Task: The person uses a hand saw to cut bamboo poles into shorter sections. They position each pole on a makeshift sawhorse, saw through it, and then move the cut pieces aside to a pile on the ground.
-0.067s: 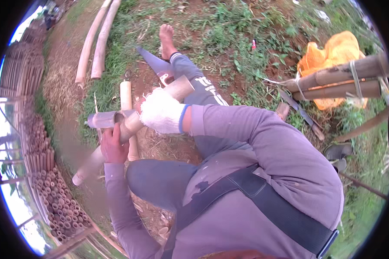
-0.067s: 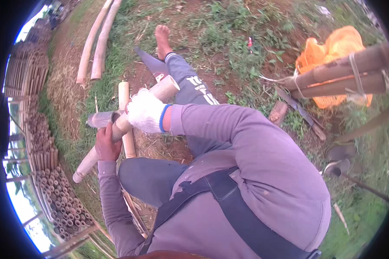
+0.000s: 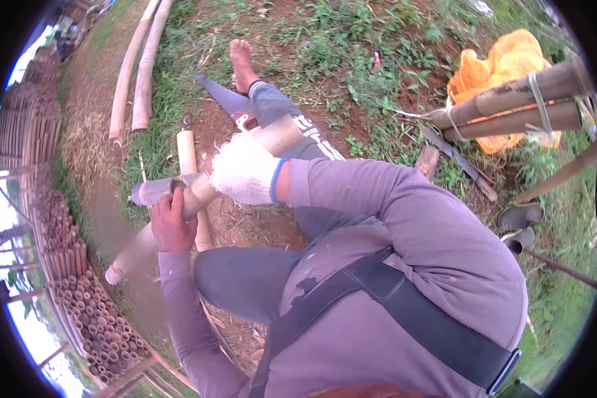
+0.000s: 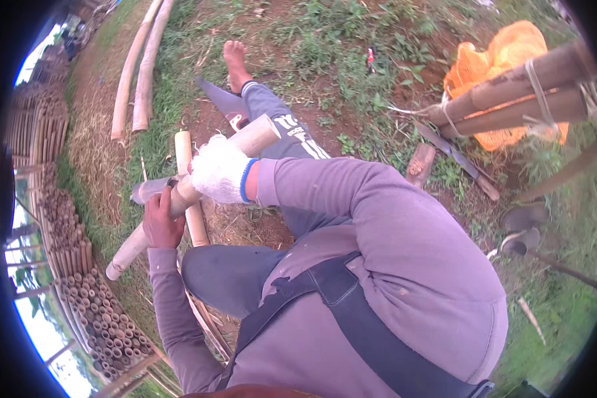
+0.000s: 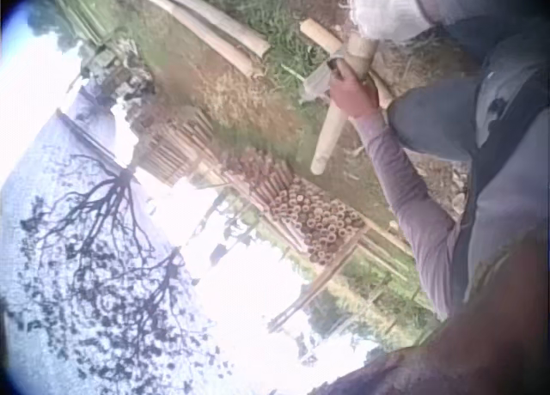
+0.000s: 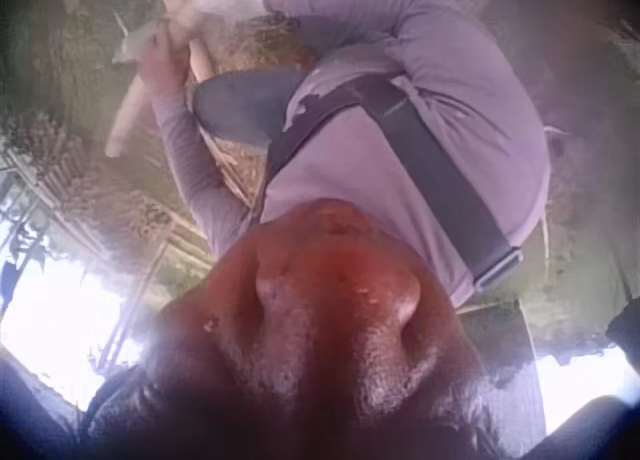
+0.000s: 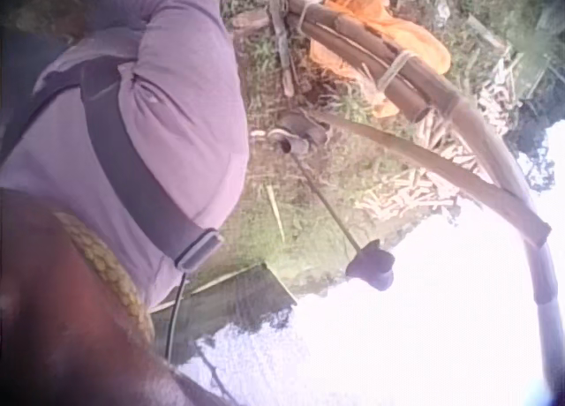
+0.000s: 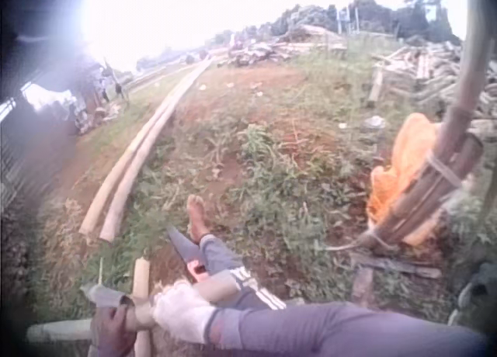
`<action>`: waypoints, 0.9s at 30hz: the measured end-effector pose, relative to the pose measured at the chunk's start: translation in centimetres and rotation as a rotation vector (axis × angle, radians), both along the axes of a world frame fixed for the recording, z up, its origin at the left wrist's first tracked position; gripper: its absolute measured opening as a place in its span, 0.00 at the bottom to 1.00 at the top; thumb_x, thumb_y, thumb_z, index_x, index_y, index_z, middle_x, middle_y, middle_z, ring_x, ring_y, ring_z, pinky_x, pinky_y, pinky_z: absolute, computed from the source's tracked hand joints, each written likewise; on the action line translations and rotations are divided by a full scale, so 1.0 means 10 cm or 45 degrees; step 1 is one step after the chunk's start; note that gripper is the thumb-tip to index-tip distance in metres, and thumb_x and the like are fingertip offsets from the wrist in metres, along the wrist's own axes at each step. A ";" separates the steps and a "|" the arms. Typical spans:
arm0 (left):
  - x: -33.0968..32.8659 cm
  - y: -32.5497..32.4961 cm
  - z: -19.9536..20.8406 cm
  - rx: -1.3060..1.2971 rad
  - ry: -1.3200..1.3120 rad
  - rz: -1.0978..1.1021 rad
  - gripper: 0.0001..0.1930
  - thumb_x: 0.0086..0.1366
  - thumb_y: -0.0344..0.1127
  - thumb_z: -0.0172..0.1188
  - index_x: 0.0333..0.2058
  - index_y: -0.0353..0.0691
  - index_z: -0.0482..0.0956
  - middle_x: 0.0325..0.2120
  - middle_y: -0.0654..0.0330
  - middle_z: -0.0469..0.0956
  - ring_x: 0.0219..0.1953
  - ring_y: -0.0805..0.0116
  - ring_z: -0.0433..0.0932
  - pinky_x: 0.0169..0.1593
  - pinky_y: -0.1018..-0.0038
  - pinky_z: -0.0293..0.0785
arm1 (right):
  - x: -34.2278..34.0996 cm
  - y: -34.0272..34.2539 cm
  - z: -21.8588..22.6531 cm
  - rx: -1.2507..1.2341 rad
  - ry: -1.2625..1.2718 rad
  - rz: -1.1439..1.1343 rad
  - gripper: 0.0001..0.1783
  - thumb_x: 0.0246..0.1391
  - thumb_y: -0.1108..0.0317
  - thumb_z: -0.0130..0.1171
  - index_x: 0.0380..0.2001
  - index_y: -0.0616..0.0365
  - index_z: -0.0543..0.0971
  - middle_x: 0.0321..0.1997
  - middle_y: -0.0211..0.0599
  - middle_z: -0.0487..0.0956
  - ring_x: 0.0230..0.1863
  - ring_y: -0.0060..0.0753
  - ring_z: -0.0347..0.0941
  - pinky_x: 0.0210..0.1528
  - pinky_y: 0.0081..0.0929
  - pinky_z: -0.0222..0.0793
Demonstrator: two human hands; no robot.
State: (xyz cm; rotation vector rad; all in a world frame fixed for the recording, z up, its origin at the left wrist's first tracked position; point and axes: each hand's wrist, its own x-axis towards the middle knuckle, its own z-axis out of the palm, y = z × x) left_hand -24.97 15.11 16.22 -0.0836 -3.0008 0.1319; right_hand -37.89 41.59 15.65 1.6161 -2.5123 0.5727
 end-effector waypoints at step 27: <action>0.00 -0.31 -0.20 0.153 -0.357 0.228 0.32 0.61 0.44 0.77 0.64 0.50 0.78 0.54 0.51 0.85 0.56 0.47 0.84 0.57 0.53 0.81 | 1.28 4.60 -2.10 0.474 -0.182 -1.658 0.44 0.56 0.56 0.72 0.75 0.51 0.70 0.70 0.50 0.75 0.68 0.59 0.75 0.68 0.56 0.68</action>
